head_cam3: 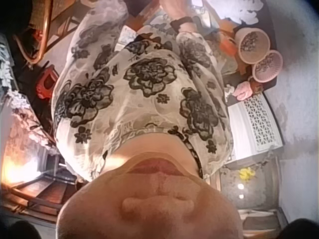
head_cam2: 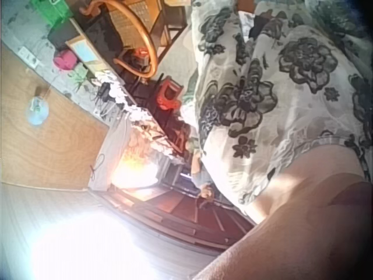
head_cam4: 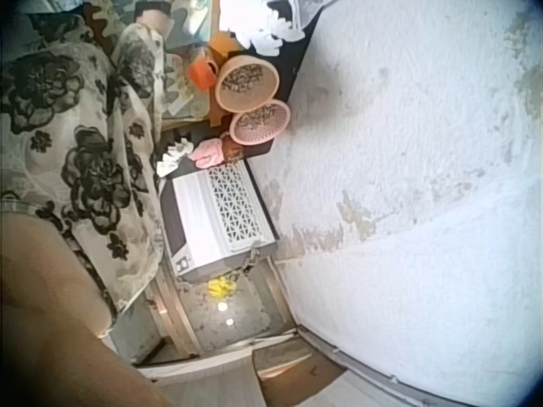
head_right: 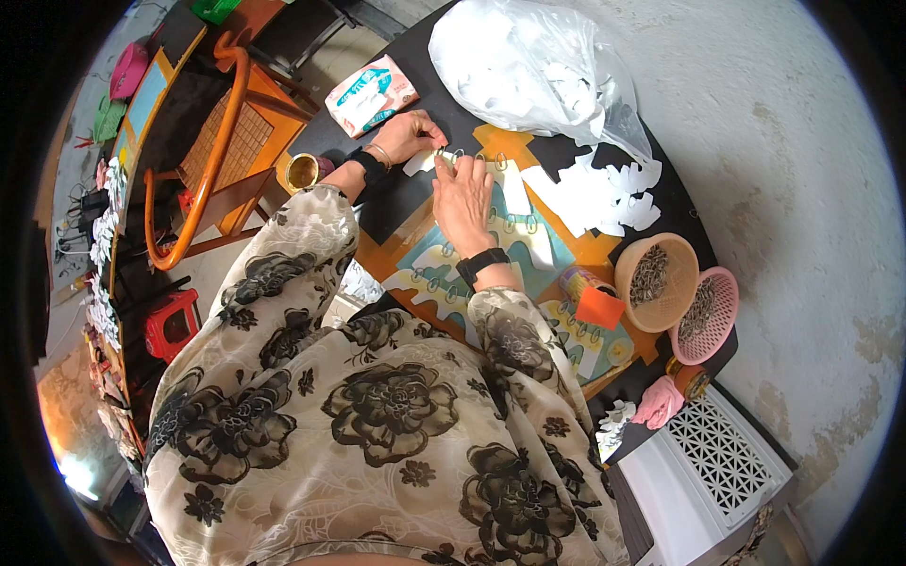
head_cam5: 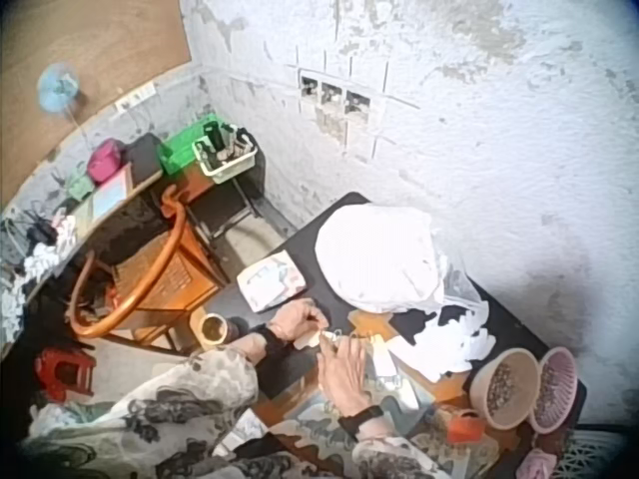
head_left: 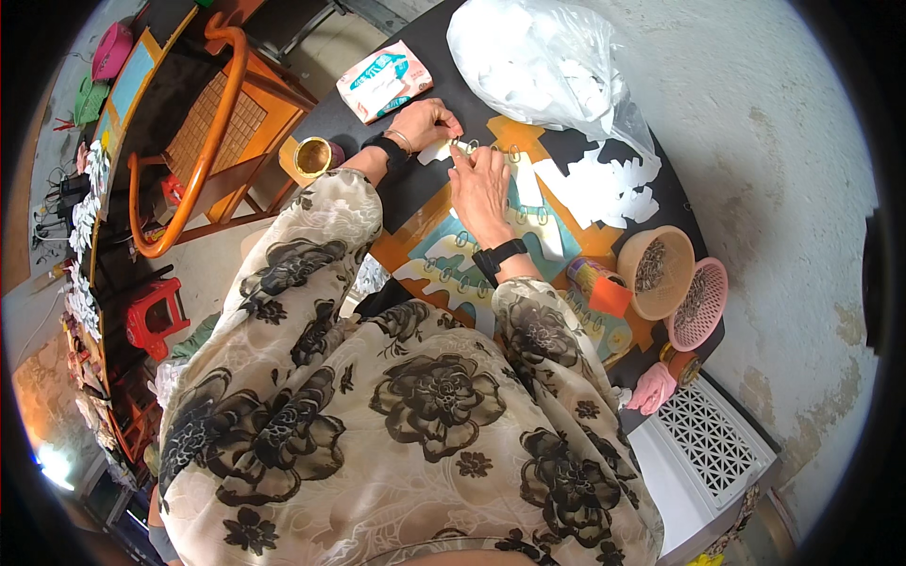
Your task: Apply glue and attach sequins or beads to fabric shoe components.
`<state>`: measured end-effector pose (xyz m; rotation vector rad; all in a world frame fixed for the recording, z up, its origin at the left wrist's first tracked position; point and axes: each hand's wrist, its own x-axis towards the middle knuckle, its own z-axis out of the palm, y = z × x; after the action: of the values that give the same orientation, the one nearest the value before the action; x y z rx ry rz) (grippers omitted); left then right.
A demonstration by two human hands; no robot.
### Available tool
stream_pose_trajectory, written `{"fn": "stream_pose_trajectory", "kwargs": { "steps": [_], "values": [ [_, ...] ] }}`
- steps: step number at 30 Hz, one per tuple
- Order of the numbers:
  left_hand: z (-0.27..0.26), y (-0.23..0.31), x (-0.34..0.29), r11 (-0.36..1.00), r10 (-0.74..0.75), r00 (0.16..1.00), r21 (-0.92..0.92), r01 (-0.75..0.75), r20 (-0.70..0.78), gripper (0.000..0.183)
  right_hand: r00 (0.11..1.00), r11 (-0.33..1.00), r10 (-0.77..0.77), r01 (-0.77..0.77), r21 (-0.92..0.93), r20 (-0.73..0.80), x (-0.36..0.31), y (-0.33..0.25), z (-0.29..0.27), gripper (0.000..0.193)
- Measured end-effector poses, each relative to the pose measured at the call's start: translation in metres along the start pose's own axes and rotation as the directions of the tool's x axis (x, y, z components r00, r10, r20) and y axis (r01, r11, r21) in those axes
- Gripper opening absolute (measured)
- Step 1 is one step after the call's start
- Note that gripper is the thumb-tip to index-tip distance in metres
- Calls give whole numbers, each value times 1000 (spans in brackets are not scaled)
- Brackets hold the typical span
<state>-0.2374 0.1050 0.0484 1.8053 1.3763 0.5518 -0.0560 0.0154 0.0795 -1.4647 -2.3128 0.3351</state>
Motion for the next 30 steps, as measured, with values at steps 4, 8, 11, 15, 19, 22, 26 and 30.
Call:
{"fn": "stream_pose_trajectory", "kwargs": {
  "steps": [4,8,11,15,19,22,26,30],
  "values": [
    [-2,-3,0,998,57,998,28,-58,33,16,1000,1000,13,-13,-4,1,-2,0,3,40],
    [-4,-2,-1,994,67,997,82,-70,43,18,1000,1000,8,-8,-6,-5,-5,-1,3,40],
    [-4,-1,-3,990,81,996,112,-85,41,18,1000,1000,11,-11,-20,1,-6,-3,3,40],
    [-3,6,-3,990,24,998,139,-33,62,17,1000,1000,16,-16,-17,1,-7,-2,1,39],
    [-7,-2,-4,995,45,997,89,-51,67,18,1000,1000,7,-7,-25,11,-1,-4,5,38],
    [-8,-1,2,983,70,991,164,-88,117,20,1000,1000,24,-24,-19,16,4,1,10,38],
    [-8,-13,13,987,79,992,131,-92,99,26,999,999,37,-35,-38,35,15,5,16,39],
    [-6,-24,17,997,75,997,18,-75,25,26,998,998,45,-43,-37,48,20,6,20,40]
  ]
}}
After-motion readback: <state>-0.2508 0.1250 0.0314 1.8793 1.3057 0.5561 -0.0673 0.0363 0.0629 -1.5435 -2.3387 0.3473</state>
